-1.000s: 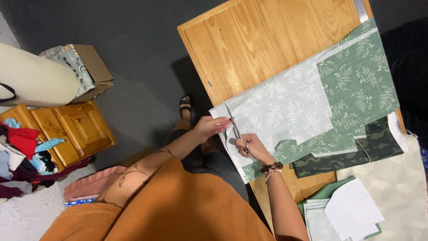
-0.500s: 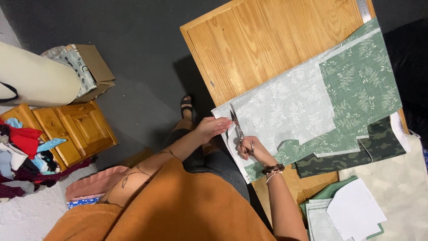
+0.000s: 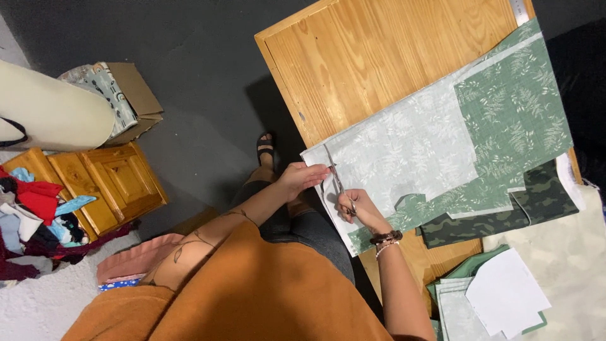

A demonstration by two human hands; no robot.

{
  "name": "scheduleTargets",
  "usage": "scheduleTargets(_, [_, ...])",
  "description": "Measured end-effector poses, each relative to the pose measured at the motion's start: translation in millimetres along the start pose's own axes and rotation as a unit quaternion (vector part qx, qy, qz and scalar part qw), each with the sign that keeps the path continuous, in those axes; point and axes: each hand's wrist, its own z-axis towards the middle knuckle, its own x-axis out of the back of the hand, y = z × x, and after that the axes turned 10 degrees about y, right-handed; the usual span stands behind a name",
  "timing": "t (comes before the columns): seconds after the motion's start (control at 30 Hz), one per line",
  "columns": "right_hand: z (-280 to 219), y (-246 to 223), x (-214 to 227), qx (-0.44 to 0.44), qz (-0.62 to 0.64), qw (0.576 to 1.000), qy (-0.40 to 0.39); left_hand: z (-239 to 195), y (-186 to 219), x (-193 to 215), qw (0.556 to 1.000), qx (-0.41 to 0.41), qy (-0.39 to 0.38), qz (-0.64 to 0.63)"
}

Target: The person uses shears to cut a piece of green patterned fabric on a wooden table. They follow a white paper pattern placed on top of the fabric, trimming the edges and shaping the material into a specific form.

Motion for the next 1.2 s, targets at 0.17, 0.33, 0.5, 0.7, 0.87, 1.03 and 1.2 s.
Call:
scheduleTargets(0.17, [1.4,16.6,2.9,0.002,0.031,1.0,0.0,3.9,-2.8,0.6,1.0,-0.009,0.002,0.001])
scheduleTargets(0.33, [6.2,27.2,7.0,0.006,0.036,0.999,0.002,9.6,-5.1,1.8,1.0,-0.007,0.007,-0.004])
scheduleTargets(0.5, [16.1,43.5,17.2,0.002,0.057,0.998,0.002,5.6,-2.8,1.1,1.0,-0.007,0.016,-0.015])
scheduleTargets(0.7, [12.0,30.6,11.3,0.012,0.054,0.998,-0.008,2.9,-3.5,-0.3,1.0,-0.018,0.013,-0.008])
scheduleTargets(0.87, [12.6,28.8,9.3,0.012,0.058,0.998,-0.005,0.0,-3.1,0.2,1.0,-0.021,0.012,-0.006])
scheduleTargets(1.03, [12.9,31.0,10.0,0.01,0.07,0.997,-0.009,1.4,-2.7,0.7,1.0,-0.017,0.009,-0.012])
scheduleTargets(1.2, [10.3,26.4,9.5,0.013,0.072,0.997,-0.011,1.7,-2.3,0.7,1.0,-0.016,0.007,-0.012])
